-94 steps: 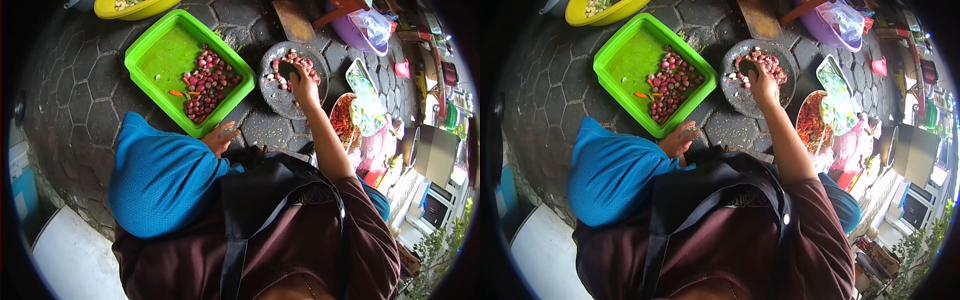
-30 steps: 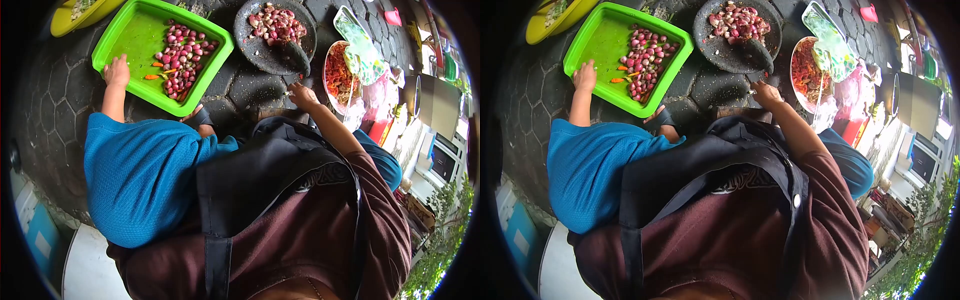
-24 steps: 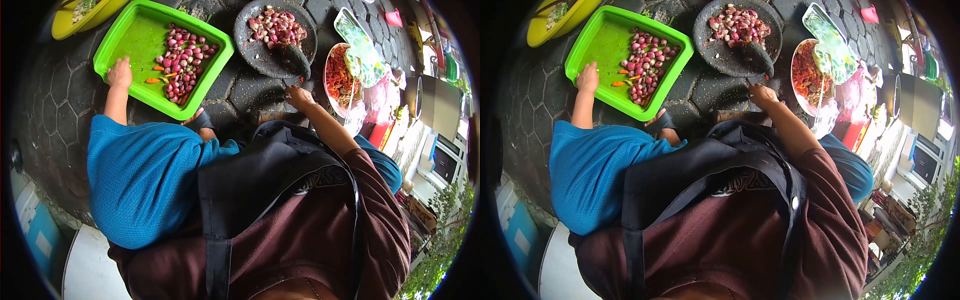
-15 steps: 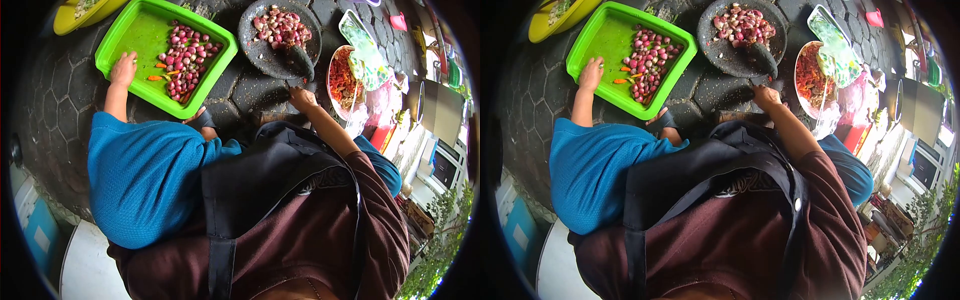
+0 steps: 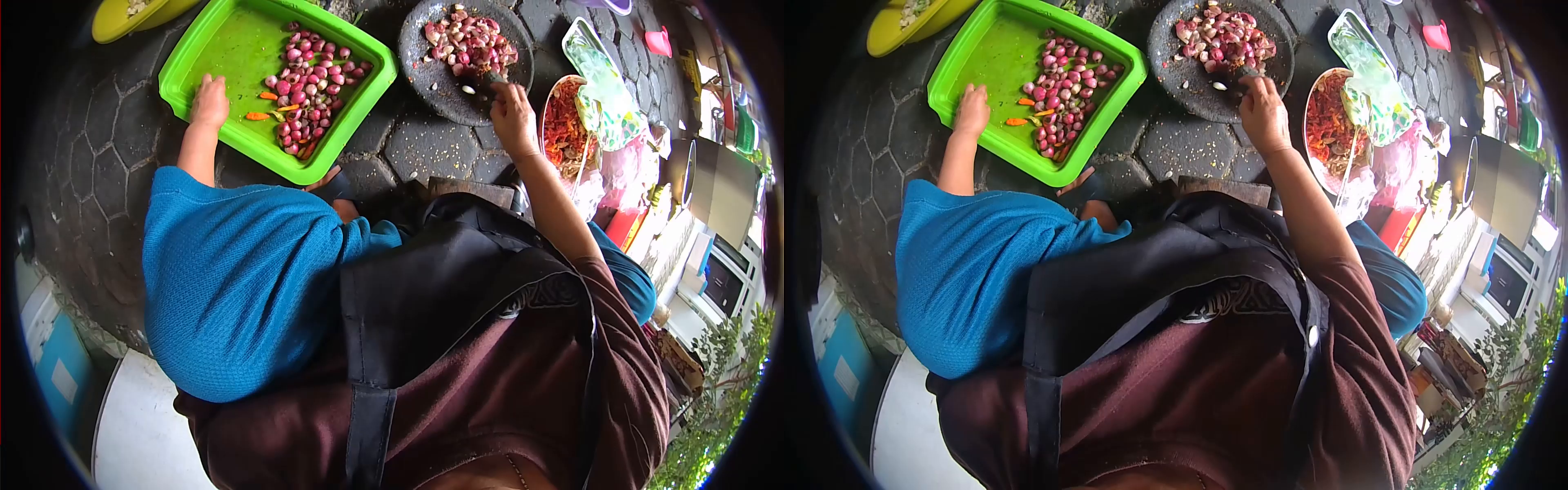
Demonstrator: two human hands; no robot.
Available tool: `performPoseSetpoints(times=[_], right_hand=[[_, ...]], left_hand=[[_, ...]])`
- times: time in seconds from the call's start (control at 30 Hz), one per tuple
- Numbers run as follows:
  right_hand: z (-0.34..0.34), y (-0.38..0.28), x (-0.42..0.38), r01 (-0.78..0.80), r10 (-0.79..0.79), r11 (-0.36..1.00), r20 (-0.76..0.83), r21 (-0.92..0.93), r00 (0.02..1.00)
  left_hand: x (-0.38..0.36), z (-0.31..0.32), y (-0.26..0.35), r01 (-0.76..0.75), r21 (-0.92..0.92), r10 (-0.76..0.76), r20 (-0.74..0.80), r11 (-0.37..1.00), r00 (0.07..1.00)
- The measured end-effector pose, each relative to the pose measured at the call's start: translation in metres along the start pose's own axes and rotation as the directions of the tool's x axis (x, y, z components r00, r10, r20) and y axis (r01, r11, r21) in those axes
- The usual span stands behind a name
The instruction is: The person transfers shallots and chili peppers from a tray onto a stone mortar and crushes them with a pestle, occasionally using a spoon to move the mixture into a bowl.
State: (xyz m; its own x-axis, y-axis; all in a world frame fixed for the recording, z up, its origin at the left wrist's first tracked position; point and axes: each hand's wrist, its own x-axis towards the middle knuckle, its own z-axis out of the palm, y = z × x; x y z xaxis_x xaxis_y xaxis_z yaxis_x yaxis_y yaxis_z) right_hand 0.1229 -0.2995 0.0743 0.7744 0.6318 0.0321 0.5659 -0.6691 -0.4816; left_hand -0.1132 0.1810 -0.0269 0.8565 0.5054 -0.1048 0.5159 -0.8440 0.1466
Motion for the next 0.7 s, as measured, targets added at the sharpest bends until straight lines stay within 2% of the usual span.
performPoseSetpoints(times=[0.03,0.1,0.17,0.23,0.3,0.37,0.5,0.57,0.63,0.7], right_hand=[[-0.001,0.003,0.002,0.006,-0.006,1.000,-0.007,-0.004,1.000],[0.002,0.017,0.001,-0.066,0.016,0.959,-0.181,-0.274,0.983],[0.009,0.028,-0.009,-0.344,0.344,0.866,-0.067,-0.362,0.937],[0.017,0.044,-0.013,-0.437,0.459,0.840,-0.007,-0.321,0.888],[0.018,0.055,-0.011,-0.403,0.419,0.881,0.011,-0.248,0.908],[0.018,0.059,-0.003,-0.388,0.429,0.874,0.091,-0.292,0.899],[0.003,0.025,0.017,-0.287,0.321,0.917,0.082,-0.278,0.944],[-0.001,0.011,0.028,-0.315,0.340,0.938,0.210,-0.145,0.916],[-0.005,0.003,0.035,-0.289,0.315,0.944,0.170,-0.161,0.934],[-0.011,-0.005,0.038,-0.192,0.208,0.973,0.129,-0.128,0.970]], left_hand=[[0.001,0.001,0.001,0.000,-0.003,0.000,-0.010,1.000,1.000],[0.001,0.002,0.002,0.056,0.004,-0.056,-0.013,0.998,0.998],[0.001,-0.001,0.005,0.074,0.039,-0.074,-0.007,0.996,0.997],[-0.003,-0.009,0.016,0.094,0.075,-0.095,0.005,0.993,0.995],[-0.004,-0.022,0.026,0.137,0.139,-0.150,0.094,0.981,0.984],[-0.003,-0.015,0.022,0.139,0.168,-0.152,0.072,0.976,0.986],[-0.001,-0.014,0.025,0.178,0.185,-0.192,0.056,0.966,0.980],[-0.002,-0.015,0.026,0.192,0.177,-0.204,0.052,0.965,0.978],[0.001,-0.015,0.028,0.202,0.165,-0.211,0.042,0.965,0.976],[0.001,-0.013,0.023,0.203,0.147,-0.203,-0.015,0.968,0.979]])
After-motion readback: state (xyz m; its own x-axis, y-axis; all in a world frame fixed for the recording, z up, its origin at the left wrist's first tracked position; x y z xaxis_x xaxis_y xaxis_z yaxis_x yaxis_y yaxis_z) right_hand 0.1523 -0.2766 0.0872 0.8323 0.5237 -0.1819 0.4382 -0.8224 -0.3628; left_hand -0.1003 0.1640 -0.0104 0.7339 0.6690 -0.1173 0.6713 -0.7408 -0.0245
